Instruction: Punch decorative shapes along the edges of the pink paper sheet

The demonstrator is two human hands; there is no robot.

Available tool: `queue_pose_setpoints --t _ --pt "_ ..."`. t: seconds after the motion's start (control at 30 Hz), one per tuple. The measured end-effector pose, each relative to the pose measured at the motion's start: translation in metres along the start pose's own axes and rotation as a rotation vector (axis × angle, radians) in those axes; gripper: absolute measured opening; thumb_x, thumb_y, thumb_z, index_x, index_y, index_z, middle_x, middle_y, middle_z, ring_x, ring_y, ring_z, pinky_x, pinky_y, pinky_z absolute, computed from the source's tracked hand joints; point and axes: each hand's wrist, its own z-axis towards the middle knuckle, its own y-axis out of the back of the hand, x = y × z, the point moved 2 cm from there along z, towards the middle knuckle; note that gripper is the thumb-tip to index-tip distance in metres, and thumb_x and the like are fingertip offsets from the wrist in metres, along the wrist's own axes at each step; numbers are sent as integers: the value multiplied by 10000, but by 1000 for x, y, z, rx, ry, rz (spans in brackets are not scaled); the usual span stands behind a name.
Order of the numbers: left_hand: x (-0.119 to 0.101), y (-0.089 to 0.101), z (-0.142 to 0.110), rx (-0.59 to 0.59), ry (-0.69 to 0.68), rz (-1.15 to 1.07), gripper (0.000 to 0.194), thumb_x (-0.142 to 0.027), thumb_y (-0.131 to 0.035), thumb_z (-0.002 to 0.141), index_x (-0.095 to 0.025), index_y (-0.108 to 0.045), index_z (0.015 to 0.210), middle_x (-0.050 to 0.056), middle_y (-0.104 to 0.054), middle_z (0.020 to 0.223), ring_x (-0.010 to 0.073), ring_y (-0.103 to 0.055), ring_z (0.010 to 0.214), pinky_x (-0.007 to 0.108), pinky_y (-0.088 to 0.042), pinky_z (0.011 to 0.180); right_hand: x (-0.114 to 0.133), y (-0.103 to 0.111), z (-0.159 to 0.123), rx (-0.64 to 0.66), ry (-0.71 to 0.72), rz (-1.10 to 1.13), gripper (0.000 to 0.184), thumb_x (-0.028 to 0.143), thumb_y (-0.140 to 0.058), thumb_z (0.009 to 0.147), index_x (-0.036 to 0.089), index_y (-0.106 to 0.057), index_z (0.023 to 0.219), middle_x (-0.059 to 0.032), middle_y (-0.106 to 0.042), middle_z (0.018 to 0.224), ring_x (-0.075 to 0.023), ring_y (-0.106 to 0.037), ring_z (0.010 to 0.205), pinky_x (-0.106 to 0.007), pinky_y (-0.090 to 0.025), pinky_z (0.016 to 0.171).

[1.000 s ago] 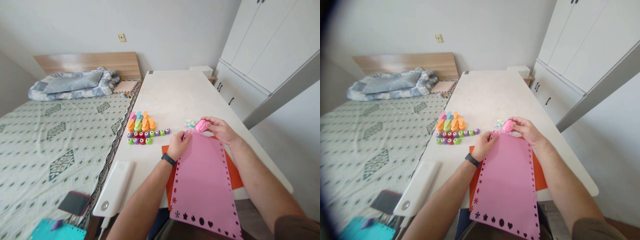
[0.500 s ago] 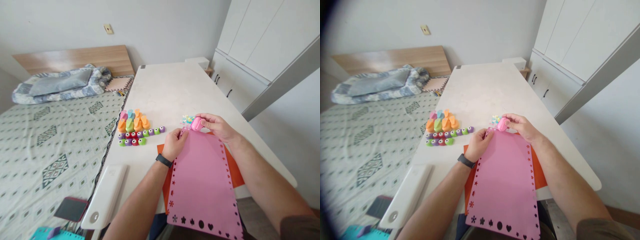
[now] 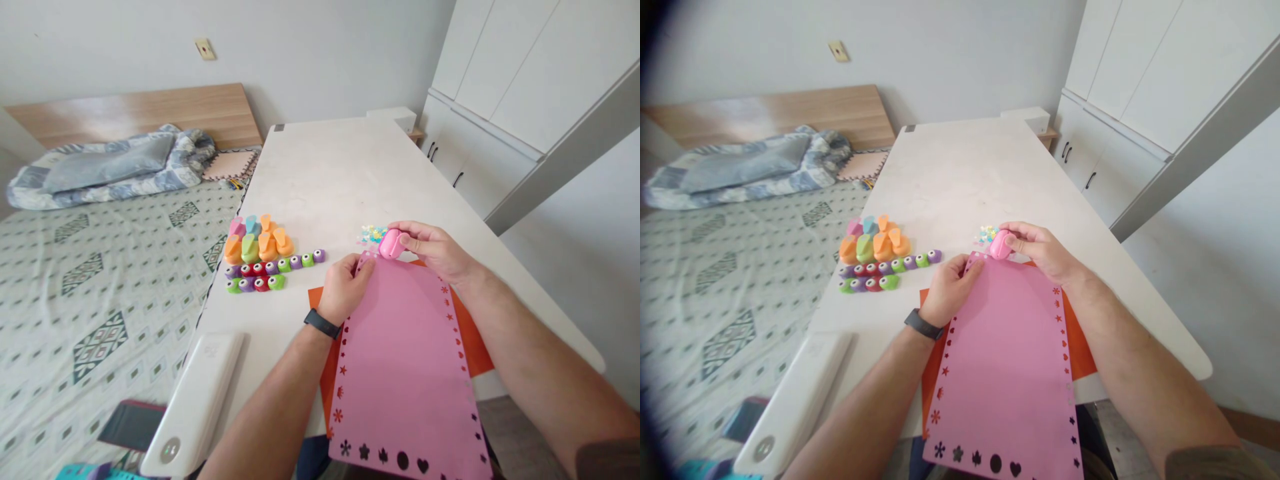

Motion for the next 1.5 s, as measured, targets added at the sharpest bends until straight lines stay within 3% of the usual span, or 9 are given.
queue_pose_setpoints --t 0.3,0.8,1.17,1.5 --pt "-1 0 0 3 -15 13 396 -498 -539 960 -174 -537 733 -39 -419 668 103 -376 641 247 -276 584 0 1 2 -65 68 2 467 506 -776 855 246 -725 1240 -71 -720 1179 -268 -652 1067 -432 -492 993" --pt "-5 0 -1 8 -10 -4 380 -483 -548 963 -171 -555 747 -36 -430 676 102 -379 647 241 -289 591 -1 -2 1 7 -4 61 450 504 -759 870 233 -728 1228 -79 -739 1125 -270 -669 1021 -466 -501 990" --pt "-4 1 -2 17 -8 -9 381 -493 -541 969 -168 -569 772 -34 -440 692 102 -394 660 234 -300 594 -1 -2 2 0 -25 179 333 438 -752 893 217 -760 1142 -76 -752 1042 -259 -682 976 -440 -498 962" --pt "-4 1 -2 11 -11 -30 380 -490 -541 973 -167 -569 775 -27 -444 697 105 -385 666 236 -288 587 0 -3 -1 32 -78 178 352 447 -756 890 211 -765 1150 -74 -760 1051 -241 -681 974 -397 -490 943"
